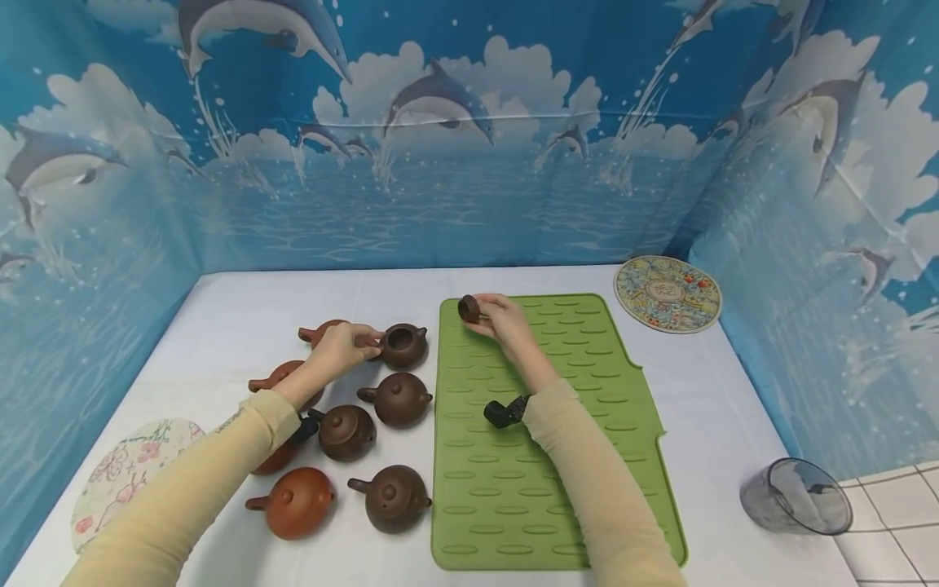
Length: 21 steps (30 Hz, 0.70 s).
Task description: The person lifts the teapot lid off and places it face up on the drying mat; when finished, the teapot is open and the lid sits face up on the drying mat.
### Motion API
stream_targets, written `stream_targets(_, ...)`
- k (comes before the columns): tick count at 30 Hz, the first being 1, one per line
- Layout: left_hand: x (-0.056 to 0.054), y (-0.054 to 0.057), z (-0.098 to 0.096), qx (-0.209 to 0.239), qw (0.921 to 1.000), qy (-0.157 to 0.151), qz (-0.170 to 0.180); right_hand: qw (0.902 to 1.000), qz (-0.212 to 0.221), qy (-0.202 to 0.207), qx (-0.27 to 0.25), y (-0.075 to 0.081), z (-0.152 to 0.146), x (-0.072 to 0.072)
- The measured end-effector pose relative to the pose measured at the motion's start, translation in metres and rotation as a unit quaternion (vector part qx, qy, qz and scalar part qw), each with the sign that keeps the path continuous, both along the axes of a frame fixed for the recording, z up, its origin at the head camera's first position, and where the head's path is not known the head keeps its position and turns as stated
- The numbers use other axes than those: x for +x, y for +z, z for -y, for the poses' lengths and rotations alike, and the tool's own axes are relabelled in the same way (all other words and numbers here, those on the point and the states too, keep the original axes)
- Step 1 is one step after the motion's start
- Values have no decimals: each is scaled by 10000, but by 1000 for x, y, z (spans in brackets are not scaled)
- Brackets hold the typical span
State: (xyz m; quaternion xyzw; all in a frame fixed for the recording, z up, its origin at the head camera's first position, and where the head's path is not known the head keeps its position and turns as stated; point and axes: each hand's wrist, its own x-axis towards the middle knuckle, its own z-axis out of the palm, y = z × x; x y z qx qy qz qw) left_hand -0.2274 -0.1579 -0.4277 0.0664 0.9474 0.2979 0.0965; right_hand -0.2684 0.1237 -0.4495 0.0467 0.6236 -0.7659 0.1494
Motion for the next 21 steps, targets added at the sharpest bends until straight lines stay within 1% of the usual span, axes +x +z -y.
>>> stream_targets(3,0,0,1,46,10000,4,26,9996,156,89,-201,-4,-8,1)
stream_targets(7,0,0,2,83,9999,-42,46,9986,187,250,-415,-6,-16,4)
stream_targets(9,0,0,2,39,9999,-96,23,9985,155,376,-380,-6,-19,5)
stream_targets(11,-1,1,2,6,9999,-107,8,9987,142,429,-231,-7,-23,7)
stream_targets(14,-1,2,2,-32,9999,-124,-18,9987,116,402,296,-9,-27,8)
stream_targets(16,-1,2,2,-30,9999,-102,1,9967,152,283,742,-12,-30,9)
stream_targets(18,-1,1,3,-25,9999,-109,14,9921,178,161,1231,-14,-33,9)
stream_targets(21,-1,1,3,-1,9999,-108,16,9846,198,17,1738,-16,-36,9)
